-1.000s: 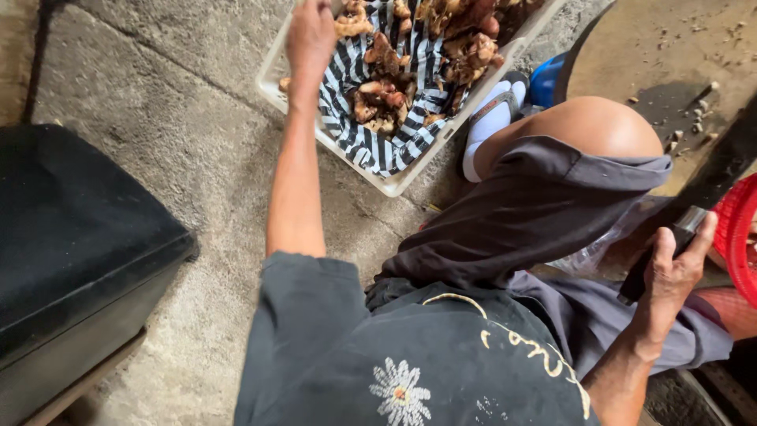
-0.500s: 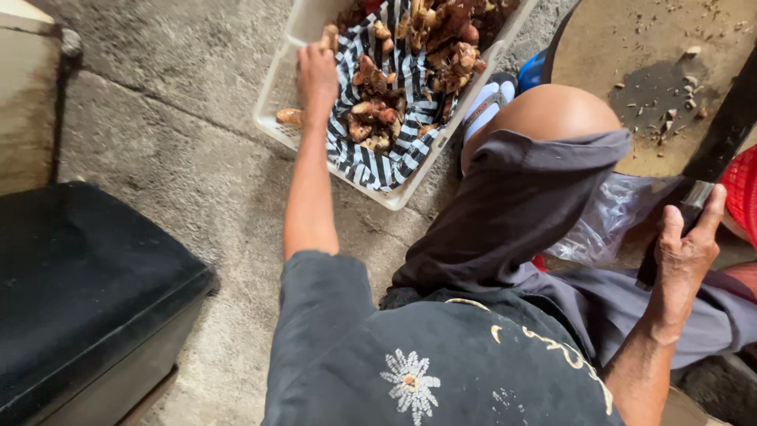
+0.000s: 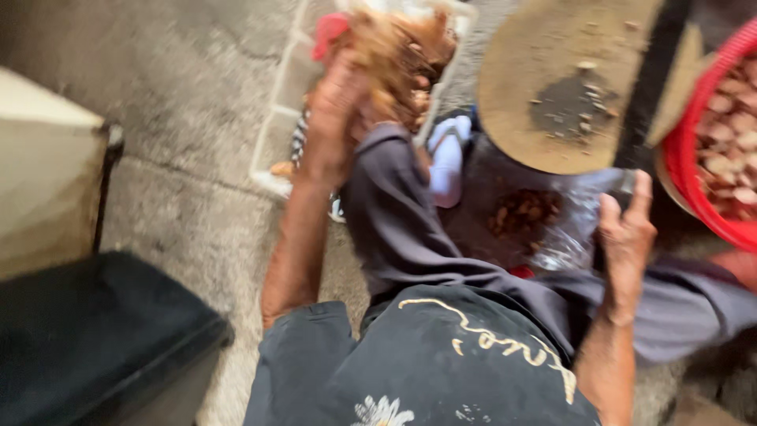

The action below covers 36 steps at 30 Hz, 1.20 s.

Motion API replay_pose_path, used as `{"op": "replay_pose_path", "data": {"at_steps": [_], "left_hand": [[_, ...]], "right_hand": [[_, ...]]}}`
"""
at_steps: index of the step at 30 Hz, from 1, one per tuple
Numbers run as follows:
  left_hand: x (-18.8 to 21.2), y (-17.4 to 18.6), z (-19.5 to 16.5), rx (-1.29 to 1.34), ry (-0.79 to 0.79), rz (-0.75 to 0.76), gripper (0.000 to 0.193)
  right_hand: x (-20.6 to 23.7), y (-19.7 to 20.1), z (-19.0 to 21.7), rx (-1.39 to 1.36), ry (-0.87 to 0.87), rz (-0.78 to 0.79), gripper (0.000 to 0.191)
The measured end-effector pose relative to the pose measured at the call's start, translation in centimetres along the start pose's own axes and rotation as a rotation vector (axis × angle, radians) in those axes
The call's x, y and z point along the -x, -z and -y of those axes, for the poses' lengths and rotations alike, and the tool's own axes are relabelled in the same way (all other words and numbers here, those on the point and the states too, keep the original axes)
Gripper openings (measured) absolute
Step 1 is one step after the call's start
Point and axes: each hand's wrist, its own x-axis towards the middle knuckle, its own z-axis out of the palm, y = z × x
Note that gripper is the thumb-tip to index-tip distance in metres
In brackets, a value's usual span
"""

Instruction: The person sits on the floor and slices ginger roots into thin pieces using a knife on a round wooden board. Sliced pieces are transferred into a red basket, while whole ginger is taken from a white crate.

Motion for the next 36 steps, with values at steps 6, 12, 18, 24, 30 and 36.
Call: {"op": "replay_pose_path", "data": {"at_steps": [6,12,18,24,30,36], "left_hand": [[-2.9,-13.2,13.8,0.208,0.295,0.315,0.037],[-6.0,-17.2,25.7,-0.441,0.058,0.271,0.039],[-6.0,-16.3,28.4,-0.788,-0.209,0.311,0.033],[-5.5,-17.1,27.4,-0.618,-0.026,0.323,0.029],[-5.7,-16.9,27.6,-0.885,-0.18,0.35,0.019],[-6.4,-16.7,28.3,-1.093,-0.301,0.434,0.012]], "right_hand": [[0.5,-1.0,0.0,-0.002,-0.023,0.007,0.066],[2.1,0.0,1.9,-0.004,0.273,-0.098,0.065],[2.2,1.0,4.3,0.118,0.381,-0.082,0.066],[-0.2,-0.1,4.8,0.358,0.345,0.081,0.067],[0.6,1.4,4.5,0.234,0.381,0.037,0.066],[0.1,0.1,4.6,0.22,0.414,0.037,0.065]]}}
